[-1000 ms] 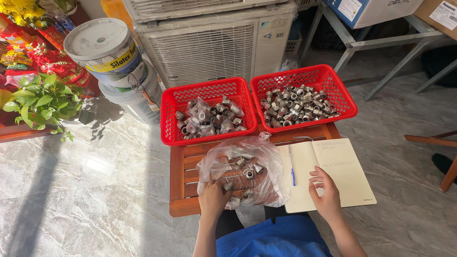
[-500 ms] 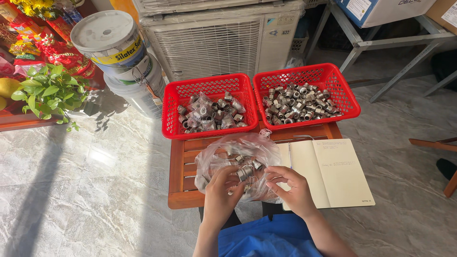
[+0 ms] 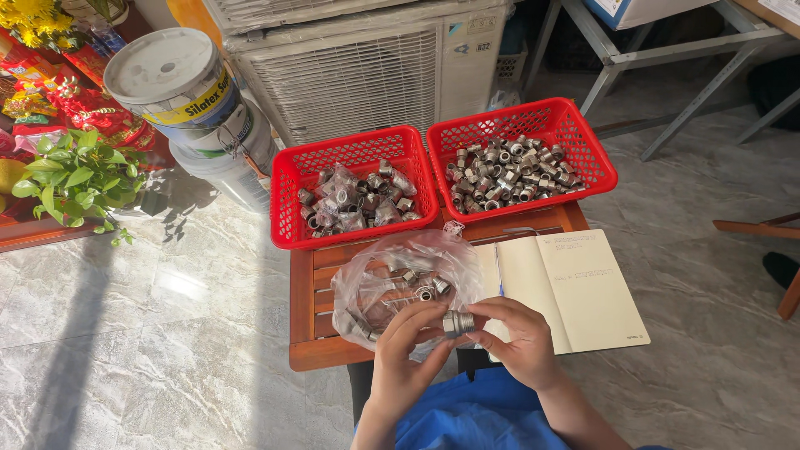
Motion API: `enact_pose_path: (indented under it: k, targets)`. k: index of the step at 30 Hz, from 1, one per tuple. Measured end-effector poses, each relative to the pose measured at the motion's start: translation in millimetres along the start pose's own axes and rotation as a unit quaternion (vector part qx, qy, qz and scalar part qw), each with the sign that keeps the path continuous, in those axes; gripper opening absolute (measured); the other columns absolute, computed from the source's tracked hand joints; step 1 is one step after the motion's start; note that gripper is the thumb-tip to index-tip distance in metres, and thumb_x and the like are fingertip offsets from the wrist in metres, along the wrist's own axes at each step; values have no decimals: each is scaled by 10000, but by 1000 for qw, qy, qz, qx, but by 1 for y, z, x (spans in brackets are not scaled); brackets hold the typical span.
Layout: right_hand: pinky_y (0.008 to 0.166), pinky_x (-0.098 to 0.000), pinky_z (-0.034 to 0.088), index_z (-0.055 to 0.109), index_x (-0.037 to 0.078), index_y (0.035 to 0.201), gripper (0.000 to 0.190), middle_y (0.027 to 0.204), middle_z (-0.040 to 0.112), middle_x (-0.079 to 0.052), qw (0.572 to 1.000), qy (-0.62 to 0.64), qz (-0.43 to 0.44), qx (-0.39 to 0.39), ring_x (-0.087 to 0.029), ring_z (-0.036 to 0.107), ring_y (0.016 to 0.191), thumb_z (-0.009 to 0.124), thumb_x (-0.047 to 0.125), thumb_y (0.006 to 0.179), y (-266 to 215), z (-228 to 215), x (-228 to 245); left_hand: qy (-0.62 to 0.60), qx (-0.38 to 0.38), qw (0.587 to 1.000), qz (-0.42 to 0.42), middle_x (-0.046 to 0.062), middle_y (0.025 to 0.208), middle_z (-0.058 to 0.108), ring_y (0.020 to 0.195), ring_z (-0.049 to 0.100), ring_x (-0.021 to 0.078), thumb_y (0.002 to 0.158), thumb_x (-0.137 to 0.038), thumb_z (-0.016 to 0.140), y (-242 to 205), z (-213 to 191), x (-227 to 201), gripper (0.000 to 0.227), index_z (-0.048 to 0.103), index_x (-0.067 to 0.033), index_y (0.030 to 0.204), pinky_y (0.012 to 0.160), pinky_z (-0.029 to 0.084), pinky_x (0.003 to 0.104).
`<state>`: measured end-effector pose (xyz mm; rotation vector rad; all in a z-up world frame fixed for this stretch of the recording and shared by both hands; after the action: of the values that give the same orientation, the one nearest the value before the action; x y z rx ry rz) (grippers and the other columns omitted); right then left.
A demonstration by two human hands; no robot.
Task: The person picks small metal fittings from a plastic bag, inspects them by turning them over, and places them into one of two red baskets. The person also writes in a notebook between handling items.
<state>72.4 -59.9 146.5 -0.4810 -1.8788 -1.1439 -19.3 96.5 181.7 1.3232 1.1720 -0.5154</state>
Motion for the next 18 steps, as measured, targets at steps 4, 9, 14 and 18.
enact_pose_path:
  k: [4,9,14,18]
  targets:
    - [823,-297,634,735,51,1186,343,1048,774,-99,1000,1,-7,5,-182,736,790,810,148,866,-2,-2,5,-8,5,1000,-10,165,1268,648,1156,682,257,934,-56,726,-8,4,6,366,661,-59,1294,905,706,340]
    - [804,-288,593,740,64,1165,310,971,744,-71,1000,0,-20,10,-164,677,770,796,182,884,-1,-2,13,-13,4,1000,19,192,1276,643,1048,720,257,950,-31,712,-11,4,1,379,643,-47,1322,891,715,344]
    - [785,-293,578,738,57,1143,337,936,735,-73,1000,14,-13,16,-171,646,750,798,255,878,0,-2,16,34,-1,999,27,127,1175,697,1109,691,275,966,-271,738,-10,2,-1,361,680,-70,1260,952,569,379]
    - [744,-301,564,714,72,1056,364,890,724,-76,999,25,-3,20,-191,654,756,775,391,891,-5,-1,13,1,4,1000,17,93,980,676,888,658,232,968,-410,715,-8,6,-4,406,693,-44,1142,812,539,339]
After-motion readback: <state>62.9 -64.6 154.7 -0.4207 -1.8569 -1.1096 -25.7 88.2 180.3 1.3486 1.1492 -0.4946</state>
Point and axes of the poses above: each hand's wrist, its own y-axis towards the middle knuckle, its own z-axis out of the palm, x = y × z, the point moved 10 cm from there along y, towards the middle knuckle
